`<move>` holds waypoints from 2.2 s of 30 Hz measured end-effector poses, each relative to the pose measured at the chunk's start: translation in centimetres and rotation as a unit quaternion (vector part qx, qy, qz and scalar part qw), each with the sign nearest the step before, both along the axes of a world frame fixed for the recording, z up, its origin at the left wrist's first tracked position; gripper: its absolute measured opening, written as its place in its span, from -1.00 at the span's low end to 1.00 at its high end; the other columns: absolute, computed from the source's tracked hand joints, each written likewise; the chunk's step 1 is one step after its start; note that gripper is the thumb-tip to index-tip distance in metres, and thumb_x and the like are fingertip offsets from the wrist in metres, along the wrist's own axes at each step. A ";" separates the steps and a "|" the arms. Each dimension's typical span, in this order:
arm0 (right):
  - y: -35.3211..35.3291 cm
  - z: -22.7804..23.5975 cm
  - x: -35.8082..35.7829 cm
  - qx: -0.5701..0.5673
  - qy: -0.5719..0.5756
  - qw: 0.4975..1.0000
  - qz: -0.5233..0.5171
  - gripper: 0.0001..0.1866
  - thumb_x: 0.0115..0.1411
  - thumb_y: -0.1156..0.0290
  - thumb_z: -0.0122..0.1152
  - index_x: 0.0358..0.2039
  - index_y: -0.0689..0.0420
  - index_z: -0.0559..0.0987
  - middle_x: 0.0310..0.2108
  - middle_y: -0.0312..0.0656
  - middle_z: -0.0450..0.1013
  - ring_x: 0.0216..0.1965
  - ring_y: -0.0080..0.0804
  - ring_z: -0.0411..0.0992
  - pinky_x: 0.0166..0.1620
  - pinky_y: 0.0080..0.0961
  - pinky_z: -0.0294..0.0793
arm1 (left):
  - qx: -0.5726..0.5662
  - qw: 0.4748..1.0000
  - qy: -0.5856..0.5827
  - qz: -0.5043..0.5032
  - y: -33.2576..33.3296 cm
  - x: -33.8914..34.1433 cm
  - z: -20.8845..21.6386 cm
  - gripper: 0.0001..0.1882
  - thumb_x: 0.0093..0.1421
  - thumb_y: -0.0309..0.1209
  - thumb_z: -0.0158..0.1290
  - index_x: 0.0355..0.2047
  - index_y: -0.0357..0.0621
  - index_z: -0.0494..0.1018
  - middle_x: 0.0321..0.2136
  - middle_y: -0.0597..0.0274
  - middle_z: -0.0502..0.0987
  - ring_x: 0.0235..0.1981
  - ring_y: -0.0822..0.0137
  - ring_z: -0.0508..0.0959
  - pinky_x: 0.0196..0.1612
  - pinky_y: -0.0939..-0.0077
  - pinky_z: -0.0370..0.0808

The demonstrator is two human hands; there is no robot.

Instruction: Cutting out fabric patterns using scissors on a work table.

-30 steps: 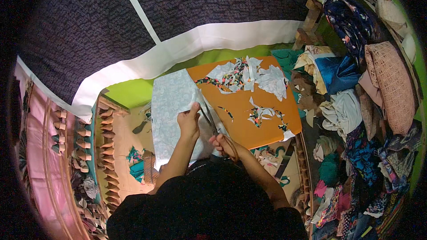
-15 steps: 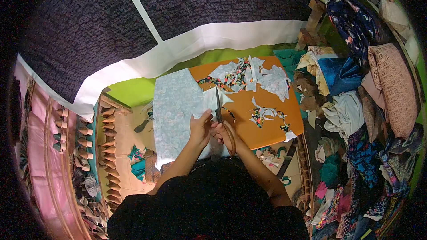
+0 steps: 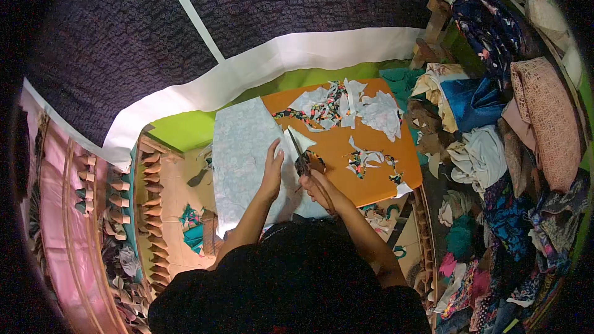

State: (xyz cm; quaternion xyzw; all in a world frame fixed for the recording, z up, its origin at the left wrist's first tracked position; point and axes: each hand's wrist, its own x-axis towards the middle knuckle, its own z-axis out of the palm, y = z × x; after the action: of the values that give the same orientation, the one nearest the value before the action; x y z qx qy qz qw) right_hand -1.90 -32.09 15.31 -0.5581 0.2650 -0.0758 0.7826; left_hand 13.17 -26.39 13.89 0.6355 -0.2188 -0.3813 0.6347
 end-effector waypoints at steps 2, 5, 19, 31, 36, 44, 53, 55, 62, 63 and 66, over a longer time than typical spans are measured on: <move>-0.3 -0.1 -0.4 0.047 -0.017 0.999 0.014 -0.41 -0.02 -0.14 -0.07 -0.31 0.20 0.26 -0.62 -0.44 0.07 -0.62 -0.73 0.03 -0.55 -0.79 0.12 | -0.096 0.991 -0.041 -0.081 -0.4 0.5 0.9 -0.62 0.13 -0.25 -0.19 -0.11 -0.24 0.26 -0.10 0.14 0.28 -0.03 0.35 0.21 0.02 0.59 0.04; -0.6 -0.2 -0.8 0.105 -0.043 0.993 0.020 -0.43 -0.01 -0.15 -0.10 -0.32 0.18 0.27 -0.63 -0.46 0.05 -0.64 -0.74 0.01 -0.57 -0.81 0.08 | -0.030 0.979 -0.039 -0.196 -0.3 2.1 1.3 -0.70 0.10 -0.30 -0.12 -0.23 -0.26 0.35 -0.29 0.27 0.40 -0.21 0.47 0.31 -0.10 0.61 0.17; -0.9 -1.8 -2.1 0.053 -0.017 0.998 0.009 -0.40 -0.11 -0.14 0.04 -0.33 0.20 0.32 -0.61 -0.45 0.11 -0.62 -0.74 0.07 -0.54 -0.78 0.13 | -0.080 0.995 -0.063 -0.019 -0.9 -0.3 4.8 -0.82 0.02 -0.37 0.01 -0.58 -0.24 0.35 -0.66 0.43 0.34 -0.61 0.65 0.25 -0.56 0.74 0.20; -0.7 -0.6 -1.9 0.023 -0.032 0.999 0.027 -0.19 -0.19 -0.30 -0.02 -0.23 0.25 0.27 -0.57 -0.45 0.08 -0.59 -0.77 0.05 -0.51 -0.84 0.14 | -0.089 0.996 -0.019 -0.023 -0.8 -0.1 4.3 -0.86 0.00 -0.40 0.04 -0.53 -0.22 0.37 -0.67 0.47 0.31 -0.62 0.67 0.22 -0.58 0.77 0.15; -0.8 -1.8 -1.5 -0.061 -0.034 0.997 0.015 -0.32 -0.03 -0.26 -0.23 -0.26 0.17 0.33 -0.65 -0.43 0.11 -0.62 -0.69 0.10 -0.57 -0.77 0.13 | -0.053 0.995 -0.052 -0.066 -0.4 0.1 3.8 -0.82 -0.05 -0.43 0.08 -0.45 -0.27 0.40 -0.62 0.39 0.41 -0.62 0.64 0.30 -0.59 0.73 0.23; -0.5 -1.0 -1.5 0.018 -0.036 0.999 0.014 -0.22 -0.15 -0.29 -0.06 -0.28 0.29 0.30 -0.59 -0.46 0.09 -0.62 -0.77 0.02 -0.56 -0.84 0.07 | -0.021 0.991 -0.134 -0.008 -0.2 -0.4 5.0 -0.82 -0.13 -0.42 0.14 -0.62 -0.26 0.40 -0.78 0.46 0.28 -0.73 0.66 0.17 -0.68 0.72 0.09; -0.7 -0.4 -1.4 -0.015 -0.007 0.999 0.034 -0.30 -0.09 -0.27 -0.12 -0.35 0.23 0.31 -0.65 -0.49 0.06 -0.69 -0.76 -0.02 -0.66 -0.82 -0.03 | -0.015 0.989 -0.147 0.007 -0.6 0.4 1.8 -0.56 -0.18 -0.37 0.18 -0.86 -0.15 0.09 -0.83 0.52 0.02 -0.73 0.65 -0.01 -0.72 0.64 -0.08; -0.6 0.5 -1.2 0.024 0.051 0.998 0.019 -0.33 -0.07 -0.25 -0.14 -0.38 0.22 0.30 -0.66 -0.49 0.05 -0.71 -0.76 -0.03 -0.68 -0.82 -0.05 | -0.024 0.991 -0.132 0.006 -0.7 0.4 1.8 -0.53 -0.18 -0.37 0.18 -0.86 -0.14 0.05 -0.83 0.52 0.01 -0.73 0.65 -0.02 -0.73 0.64 -0.08; -0.4 -1.0 -1.2 0.109 0.017 0.994 -0.002 -0.33 -0.13 -0.30 -0.11 -0.39 0.14 0.25 -0.64 -0.48 0.06 -0.69 -0.77 -0.01 -0.62 -0.83 0.01 | -0.014 0.995 -0.102 -0.012 -0.7 0.4 2.5 -0.61 -0.16 -0.39 0.18 -0.84 -0.16 0.16 -0.82 0.54 0.08 -0.73 0.68 0.02 -0.73 0.68 -0.06; -0.4 -0.4 -1.3 0.107 -0.019 0.994 0.005 -0.32 -0.15 -0.31 -0.09 -0.35 0.12 0.23 -0.61 -0.46 0.07 -0.66 -0.77 0.01 -0.59 -0.82 0.04 | -0.013 0.996 -0.087 -0.018 -0.6 0.2 3.0 -0.68 -0.15 -0.40 0.17 -0.81 -0.18 0.23 -0.82 0.54 0.14 -0.73 0.69 0.07 -0.73 0.71 -0.02; -0.6 -0.5 -1.6 0.116 -0.057 0.991 0.018 -0.33 -0.13 -0.27 -0.06 -0.26 0.09 0.20 -0.56 -0.44 0.09 -0.62 -0.77 0.03 -0.56 -0.81 0.08 | -0.054 0.998 0.015 -0.017 -0.6 -1.1 6.4 -0.84 -0.13 -0.44 0.15 -0.63 -0.25 0.40 -0.73 0.48 0.34 -0.69 0.69 0.24 -0.69 0.77 0.15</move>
State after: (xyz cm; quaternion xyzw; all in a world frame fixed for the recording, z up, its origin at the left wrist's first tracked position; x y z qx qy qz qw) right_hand -3.46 -32.67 14.86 -0.4631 0.2166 -0.0626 0.8572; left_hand 12.11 -27.01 20.28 0.5907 -0.2400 -0.3895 0.6647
